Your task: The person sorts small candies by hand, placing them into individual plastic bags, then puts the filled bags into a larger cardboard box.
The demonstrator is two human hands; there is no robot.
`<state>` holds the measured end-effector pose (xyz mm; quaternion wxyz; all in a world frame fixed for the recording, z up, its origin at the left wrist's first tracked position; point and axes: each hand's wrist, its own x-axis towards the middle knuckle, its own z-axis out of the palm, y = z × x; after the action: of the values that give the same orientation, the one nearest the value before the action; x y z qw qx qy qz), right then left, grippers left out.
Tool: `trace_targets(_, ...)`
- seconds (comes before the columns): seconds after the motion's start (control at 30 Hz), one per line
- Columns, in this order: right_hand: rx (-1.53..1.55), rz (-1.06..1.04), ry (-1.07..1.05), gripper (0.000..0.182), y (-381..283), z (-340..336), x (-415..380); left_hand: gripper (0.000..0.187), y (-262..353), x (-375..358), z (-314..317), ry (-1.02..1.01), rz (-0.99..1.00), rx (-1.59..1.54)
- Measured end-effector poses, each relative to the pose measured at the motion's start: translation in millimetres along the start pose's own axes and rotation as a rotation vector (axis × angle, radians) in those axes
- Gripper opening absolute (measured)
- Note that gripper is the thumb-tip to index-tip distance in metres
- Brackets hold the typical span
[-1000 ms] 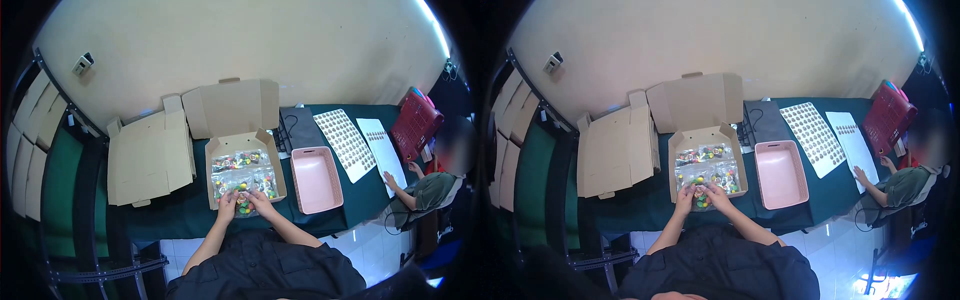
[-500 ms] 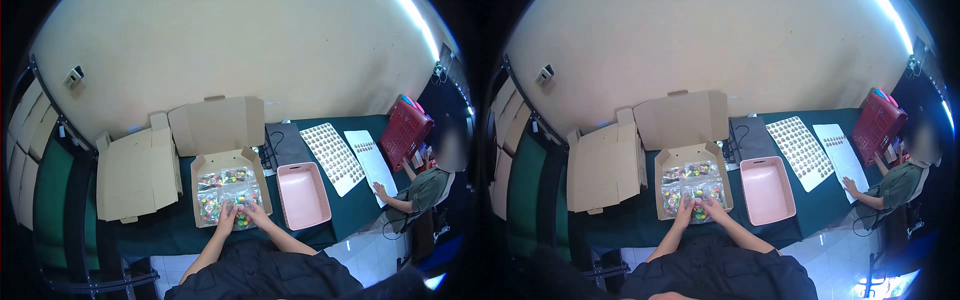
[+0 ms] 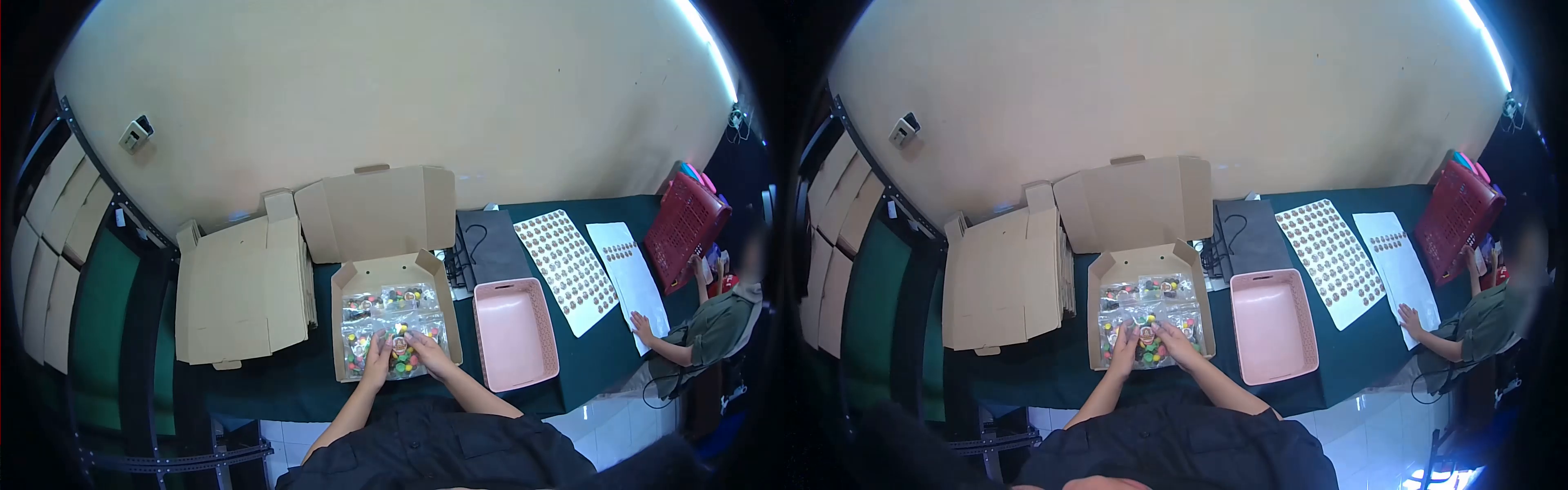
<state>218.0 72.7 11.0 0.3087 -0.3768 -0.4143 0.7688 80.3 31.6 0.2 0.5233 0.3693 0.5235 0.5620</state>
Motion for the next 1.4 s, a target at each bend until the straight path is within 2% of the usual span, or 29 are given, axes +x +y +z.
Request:
trace_targets(0.07, 0.034, 0.014, 0.005, 0.034, -1.3, -0.3, 2.4, 0.04, 0.1, 3.9, -4.7, -0.029, -0.019, 0.013)
trace_targets(0.13, -0.117, -0.071, 0.012, 0.035, 0.0, -1.3, 1.6, 0.037, 4.4, 4.8, -5.2, -0.24, 0.02, -0.013)
trace_targets(0.17, -0.123, -0.085, 0.01, 0.037, 3.7, -4.9, 1.7, 0.036, 5.6, 5.8, -5.3, -0.263, 0.005, -0.004)
trace_targets(0.2, -0.126, -0.081, 0.013, 0.037, 7.1, -5.7, 1.1, 0.036, 3.1, 6.2, -3.5, -0.264, 0.003, -0.009)
trace_targets(0.3, 0.196, 0.0, 0.045, 0.038, 8.5, -5.3, 1.1, 0.036, 2.6, 6.7, 3.2, -0.168, 0.074, -0.003)
trace_targets(0.33, 0.19, 0.001, 0.041, 0.038, 6.2, -6.3, -0.1, 0.036, 10.7, 1.8, 5.1, -0.147, 0.049, 0.004)
trace_targets(0.4, -0.069, -0.028, -0.008, 0.038, 1.8, -8.2, -0.7, 0.036, 16.8, 1.5, 5.8, -0.122, 0.025, 0.014)
trace_targets(0.47, -0.062, -0.042, -0.008, 0.04, 9.7, -8.9, 1.6, 0.035, 10.5, 0.8, 3.7, -0.218, 0.061, 0.002)
trace_targets(0.53, -0.056, -0.055, -0.005, 0.043, 11.3, -5.4, 1.7, 0.041, 6.4, 2.7, 2.9, -0.198, 0.101, 0.018)
trace_targets(0.6, 0.11, 0.009, 0.137, 0.049, 10.7, -0.8, 4.5, 0.044, 2.2, 2.2, -0.8, -0.052, 0.01, -0.027)
trace_targets(0.67, 0.052, -0.004, 0.093, 0.049, 4.6, -1.1, 0.7, 0.047, -6.4, 2.7, -7.7, -0.045, 0.0, -0.024)
trace_targets(0.73, -0.07, -0.059, 0.011, 0.05, 0.5, -4.4, -6.1, 0.043, 9.1, -1.8, 1.6, -0.135, 0.006, -0.086)
trace_targets(0.77, -0.053, -0.072, 0.029, 0.043, 5.2, -8.2, -5.6, 0.053, 16.8, -5.7, 6.6, -0.186, 0.013, -0.067)
trace_targets(0.8, -0.054, -0.066, 0.027, 0.043, 3.6, -6.3, -6.5, 0.053, 12.7, -7.0, 5.4, -0.18, 0.009, -0.07)
trace_targets(0.87, 0.164, -0.023, 0.081, 0.039, -3.6, -3.4, -9.2, 0.063, 2.9, -7.1, 5.5, -0.248, 0.053, -0.007)
trace_targets(0.9, 0.211, -0.005, 0.08, 0.031, -2.2, -3.8, -6.1, 0.072, 9.0, -8.2, 5.3, -0.274, 0.025, 0.02)
trace_targets(0.93, 0.209, -0.005, 0.081, 0.031, -1.5, -6.4, -7.3, 0.072, 14.6, -10.1, 5.8, -0.274, 0.026, 0.018)
trace_targets(1.0, -0.069, -0.051, 0.007, 0.028, -7.8, -9.2, -13.5, 0.076, 26.3, -16.1, 7.0, -0.348, 0.052, 0.105)
trace_targets(1.03, -0.116, -0.076, -0.027, 0.029, -14.8, -7.8, -19.3, 0.073, 32.7, -18.9, 7.2, -0.383, 0.093, 0.145)
trace_targets(1.17, -0.107, -0.057, -0.013, 0.028, -10.5, -8.8, -20.1, 0.062, 22.6, -18.8, 4.5, -0.339, 0.058, 0.184)
trace_targets(1.23, 0.124, 0.002, -0.015, 0.028, -2.6, -11.5, -14.5, 0.059, 20.9, -20.7, 6.9, -0.307, 0.05, 0.111)
trace_targets(1.27, 0.121, 0.002, -0.017, 0.028, 1.1, -13.4, -14.4, 0.058, 20.7, -20.9, 7.8, -0.277, 0.041, 0.04)
trace_targets(1.33, -0.006, -0.058, 0.032, 0.029, -6.9, -3.8, -20.9, 0.055, 24.7, -21.4, 7.4, -0.279, 0.018, -0.022)
trace_targets(1.4, -0.121, -0.092, -0.018, 0.03, -3.3, -8.2, -19.9, 0.052, 24.6, -20.1, 6.8, -0.284, -0.003, -0.085)
